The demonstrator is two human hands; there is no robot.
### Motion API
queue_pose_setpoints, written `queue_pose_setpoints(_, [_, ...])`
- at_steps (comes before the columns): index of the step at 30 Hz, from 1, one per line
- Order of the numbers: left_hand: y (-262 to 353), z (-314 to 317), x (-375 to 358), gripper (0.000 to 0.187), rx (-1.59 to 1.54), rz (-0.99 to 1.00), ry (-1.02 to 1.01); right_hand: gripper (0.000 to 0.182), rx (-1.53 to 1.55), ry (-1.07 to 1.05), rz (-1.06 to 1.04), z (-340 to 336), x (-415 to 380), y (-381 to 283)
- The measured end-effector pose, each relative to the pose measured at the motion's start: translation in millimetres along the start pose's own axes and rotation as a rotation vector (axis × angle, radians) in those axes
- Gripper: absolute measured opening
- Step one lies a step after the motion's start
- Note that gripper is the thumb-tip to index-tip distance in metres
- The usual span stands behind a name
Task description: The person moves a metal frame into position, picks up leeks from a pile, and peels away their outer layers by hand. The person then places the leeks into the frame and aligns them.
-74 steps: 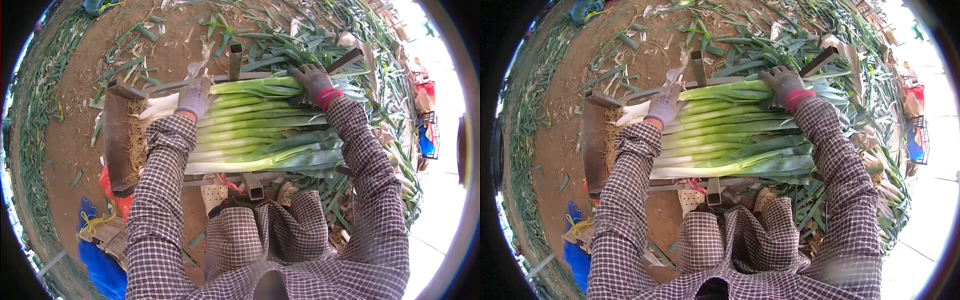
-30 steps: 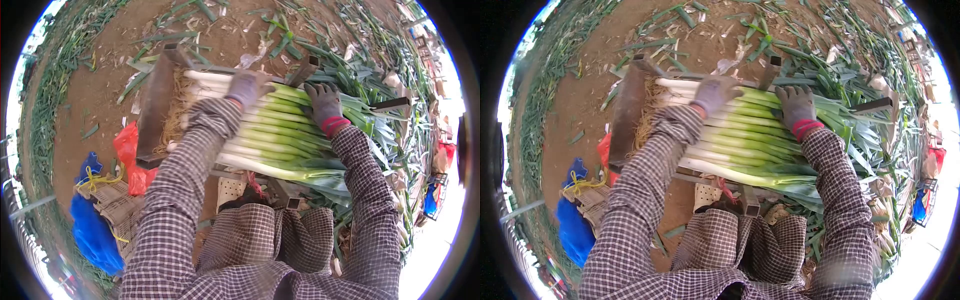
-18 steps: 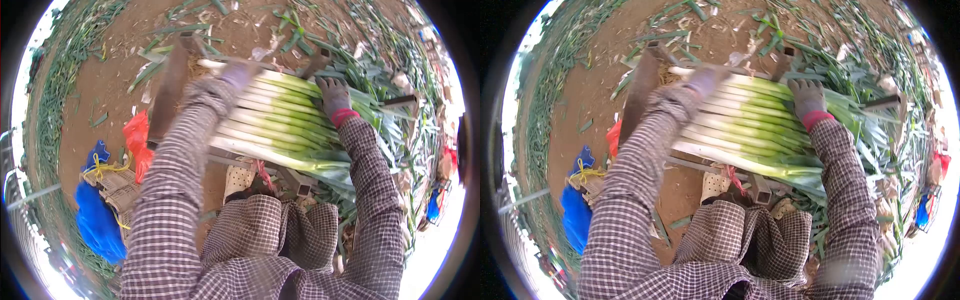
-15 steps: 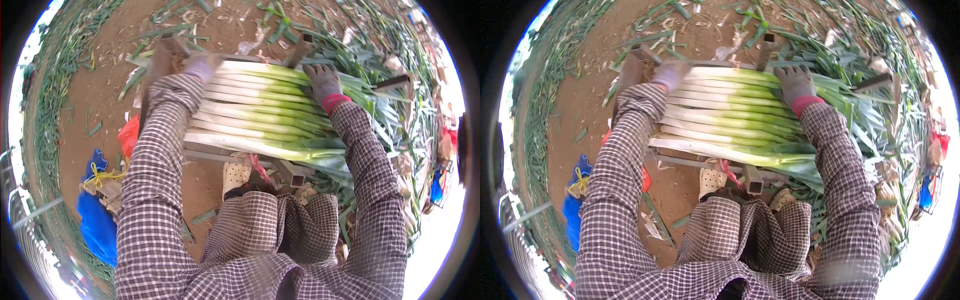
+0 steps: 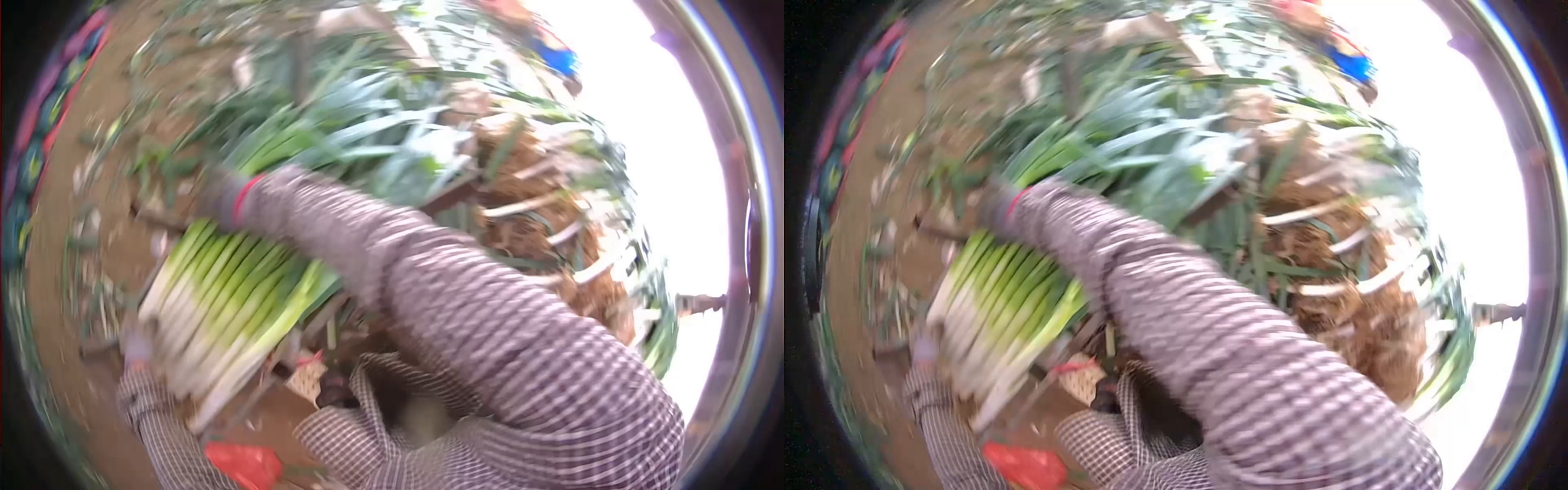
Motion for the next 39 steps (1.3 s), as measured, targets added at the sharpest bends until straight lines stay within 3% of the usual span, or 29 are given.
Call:
queue_pose_setpoints(1, [18.6, -95.9, -6.6, 0.067, -0.298, -0.179, -0.241, 0.065, 0.014, -0.013, 0.014, -5.3, -1.2, 0.0])
queue_pose_setpoints(2, [40.9, -155.1, -8.7, 0.073, -0.369, -0.259, -0.349, 0.067, 0.020, -0.025, 0.022, -7.6, 1.1, 0.4])
queue_pose_setpoints(4, [57.3, -196.2, -7.8, 0.085, -0.384, -0.271, -0.447, 0.073, 0.017, -0.066, 0.017, -10.5, 2.3, -0.4])
queue_pose_setpoints(5, [46.5, -187.3, -9.0, 0.083, -0.423, -0.269, -0.373, 0.076, 0.023, -0.070, 0.015, -13.4, -3.3, 0.6])
queue_pose_setpoints(6, [36.5, -180.5, -11.1, 0.082, -0.460, -0.263, -0.299, 0.076, 0.021, -0.100, 0.008, -79.5, -47.9, -10.6])
queue_pose_setpoints(7, [39.8, -195.2, -8.7, 0.080, -0.376, -0.313, -0.386, 0.066, 0.129, 0.181, 0.010, -101.7, -74.3, -18.3])
queue_pose_setpoints(8, [49.3, -219.3, -11.9, 0.078, -0.294, -0.365, -0.466, 0.060, 0.217, 0.292, 0.002, -121.3, -106.3, -19.7])
queue_pose_setpoints(9, [63.8, -249.3, -11.4, 0.076, -0.263, -0.385, -0.391, 0.054, 0.303, 0.402, -0.017, -140.7, -139.0, -21.1])
queue_pose_setpoints(12, [88.4, -308.6, -10.6, 0.071, -0.254, -0.406, -0.151, 0.042, 0.402, 0.391, 0.010, -163.5, -262.0, -21.2])
queue_pose_setpoints(14, [99.4, -311.6, -6.7, 0.069, -0.384, -0.339, 0.054, 0.036, 0.415, 0.384, 0.157, -146.1, -362.2, -13.0])
queue_pose_setpoints(16, [119.7, -331.5, -13.2, 0.062, -0.553, -0.237, 0.108, 0.036, 0.458, 0.300, 0.467, -135.1, -470.6, -11.7])
queue_pose_setpoints(18, [146.4, -355.2, -24.2, 0.049, -0.579, -0.111, 0.121, 0.031, 0.497, 0.085, 0.690, -136.6, -576.1, -25.1])
queue_pose_setpoints(19, [165.4, -392.1, -39.3, 0.042, -0.573, -0.022, 0.323, 0.030, 0.528, -0.003, 0.817, -134.4, -624.1, -38.3])
queue_pose_setpoints(21, [216.6, -465.3, -83.6, 0.027, -0.556, 0.162, 0.715, 0.033, 0.601, 0.071, 1.036, -123.5, -712.2, -76.5])
queue_pose_setpoints(22, [236.4, -504.1, -97.5, 0.021, -0.653, 0.173, 0.717, 0.034, 0.607, 0.028, 1.094, -128.9, -747.4, -96.8])
queue_pose_setpoints(25, [242.7, -522.6, -86.0, 0.038, -0.962, -0.027, 0.602, 0.035, 0.650, -0.042, 1.246, -153.2, -820.9, -148.7])
queue_pose_setpoints(27, [283.9, -587.9, -102.3, 0.034, -0.900, 0.035, 0.619, 0.035, 0.692, -0.055, 1.305, -157.3, -851.6, -163.2])
queue_pose_setpoints(30, [353.0, -668.9, -118.4, 0.033, -0.996, 0.209, 0.625, 0.034, 0.718, -0.042, 1.354, -151.0, -889.8, -161.8])
queue_pose_setpoints(34, [462.0, -725.0, -129.8, 0.025, -1.279, 0.477, 0.535, 0.035, 0.538, -0.072, 1.305, -162.1, -913.0, -146.3])
queue_pose_setpoints(37, [563.4, -778.6, -189.5, 0.024, -1.078, 0.775, 0.428, 0.034, 0.540, 0.018, 1.332, -180.4, -926.6, -146.1])
queue_pose_setpoints(39, [622.8, -786.2, -217.5, 0.022, -1.110, 0.939, 0.259, 0.032, 0.550, 0.112, 1.396, -193.9, -943.2, -150.3])
Point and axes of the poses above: each hand's wrist, its own x-axis towards the middle knuckle, its own z-axis out of the palm, y = z × x, the point moved 5 cm from there along x, towards the middle knuckle, and after that the axes turned 1 degree about x, right-handed, at the moved point
